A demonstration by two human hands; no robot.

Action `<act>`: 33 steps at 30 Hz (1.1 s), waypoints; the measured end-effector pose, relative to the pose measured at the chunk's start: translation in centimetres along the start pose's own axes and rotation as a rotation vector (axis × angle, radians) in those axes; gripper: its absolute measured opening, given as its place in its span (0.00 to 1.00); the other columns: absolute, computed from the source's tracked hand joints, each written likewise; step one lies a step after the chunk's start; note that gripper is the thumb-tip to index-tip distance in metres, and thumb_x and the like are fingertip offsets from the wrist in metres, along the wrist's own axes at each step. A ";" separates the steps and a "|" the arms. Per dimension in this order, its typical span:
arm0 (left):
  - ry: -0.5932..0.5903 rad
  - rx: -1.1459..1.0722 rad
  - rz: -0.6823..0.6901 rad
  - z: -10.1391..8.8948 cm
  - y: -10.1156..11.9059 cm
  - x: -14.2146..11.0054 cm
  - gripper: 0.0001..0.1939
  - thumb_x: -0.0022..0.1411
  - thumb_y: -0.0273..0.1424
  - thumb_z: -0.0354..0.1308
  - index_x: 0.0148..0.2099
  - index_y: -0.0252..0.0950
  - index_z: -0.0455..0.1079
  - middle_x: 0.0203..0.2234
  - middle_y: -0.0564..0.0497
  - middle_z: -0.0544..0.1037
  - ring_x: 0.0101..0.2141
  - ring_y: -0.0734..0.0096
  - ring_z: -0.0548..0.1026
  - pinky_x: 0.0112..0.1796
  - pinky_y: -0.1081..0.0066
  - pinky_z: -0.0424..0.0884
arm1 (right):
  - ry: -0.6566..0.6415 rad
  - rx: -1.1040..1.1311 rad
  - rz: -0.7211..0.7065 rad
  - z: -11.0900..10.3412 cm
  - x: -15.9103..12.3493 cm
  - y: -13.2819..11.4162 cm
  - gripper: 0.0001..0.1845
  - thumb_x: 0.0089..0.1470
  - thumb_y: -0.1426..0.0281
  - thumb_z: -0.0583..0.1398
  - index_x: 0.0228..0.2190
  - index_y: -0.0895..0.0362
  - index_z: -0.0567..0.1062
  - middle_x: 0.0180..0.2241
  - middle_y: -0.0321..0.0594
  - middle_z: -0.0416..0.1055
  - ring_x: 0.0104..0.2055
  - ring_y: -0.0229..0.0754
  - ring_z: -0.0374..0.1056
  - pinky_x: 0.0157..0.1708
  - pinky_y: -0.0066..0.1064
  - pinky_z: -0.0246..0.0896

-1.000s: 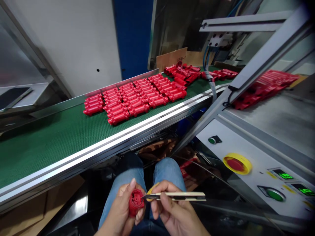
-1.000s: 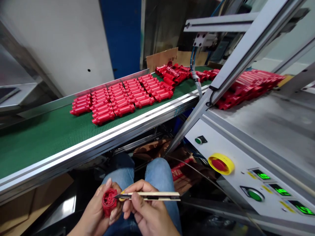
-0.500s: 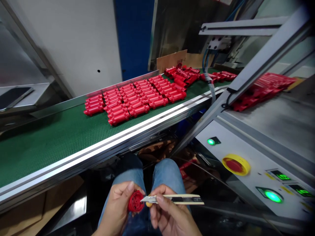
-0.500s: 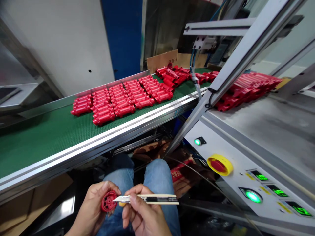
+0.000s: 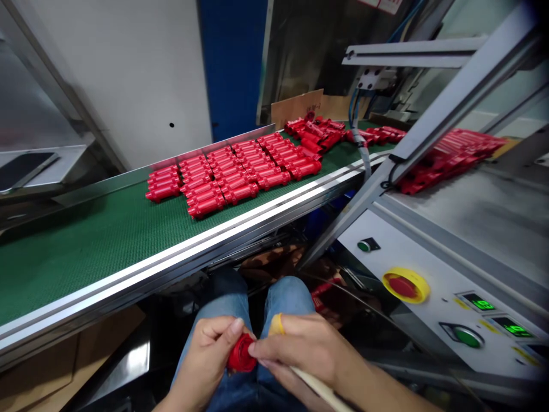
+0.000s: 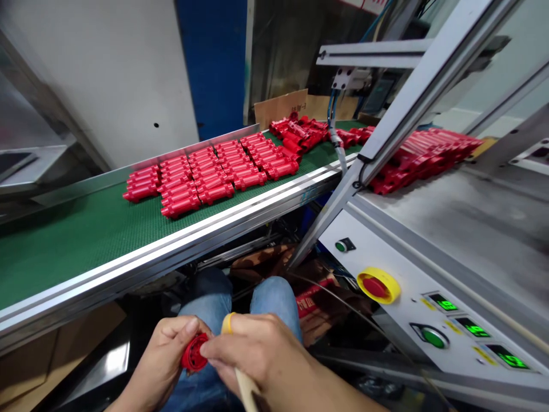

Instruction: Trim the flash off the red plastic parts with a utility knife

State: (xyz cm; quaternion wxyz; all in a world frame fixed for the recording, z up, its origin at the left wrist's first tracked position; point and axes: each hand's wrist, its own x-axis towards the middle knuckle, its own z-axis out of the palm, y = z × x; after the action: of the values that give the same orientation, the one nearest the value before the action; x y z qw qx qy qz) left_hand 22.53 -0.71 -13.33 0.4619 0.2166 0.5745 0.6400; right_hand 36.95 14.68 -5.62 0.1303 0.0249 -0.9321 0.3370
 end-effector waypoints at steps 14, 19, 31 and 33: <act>0.028 -0.080 -0.082 0.2 -0.3 -0.1 0.31 0.63 0.54 0.61 0.22 0.32 0.74 0.11 0.53 0.68 0.14 0.78 0.61 0.18 0.76 0.57 | -0.085 0.027 -0.147 0.0 0.8 -1.0 0.13 0.68 0.70 0.52 0.35 0.58 0.75 0.30 0.40 0.73 0.29 0.34 0.64 0.30 0.26 0.56; 0.068 -0.033 0.002 -0.7 0.5 -0.1 0.28 0.63 0.53 0.62 0.29 0.31 0.81 0.16 0.50 0.72 0.17 0.76 0.64 0.20 0.75 0.59 | -0.194 0.393 0.243 0.3 -1.1 -0.7 0.24 0.68 0.56 0.55 0.26 0.60 0.75 0.26 0.37 0.69 0.29 0.31 0.64 0.33 0.22 0.56; 0.047 0.177 0.192 -0.7 1.1 -0.1 0.23 0.65 0.48 0.63 0.31 0.34 0.84 0.20 0.46 0.78 0.23 0.68 0.71 0.27 0.71 0.65 | -0.046 0.554 0.670 4.4 -0.2 -0.7 0.22 0.66 0.55 0.56 0.28 0.60 0.72 0.18 0.32 0.65 0.18 0.27 0.59 0.20 0.19 0.48; 0.103 0.164 0.262 -0.5 0.8 0.0 0.19 0.63 0.47 0.65 0.39 0.36 0.85 0.29 0.44 0.82 0.31 0.62 0.76 0.35 0.70 0.70 | -0.016 0.352 0.580 4.3 0.2 -0.8 0.21 0.67 0.62 0.55 0.25 0.60 0.71 0.18 0.33 0.66 0.21 0.28 0.60 0.23 0.20 0.49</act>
State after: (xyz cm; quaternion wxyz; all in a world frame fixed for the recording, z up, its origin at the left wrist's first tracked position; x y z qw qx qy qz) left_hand 21.83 -0.96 -12.69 0.3251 0.2935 0.6144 0.6562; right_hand 35.90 11.34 -8.31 0.0152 -0.2165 -0.8288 0.5157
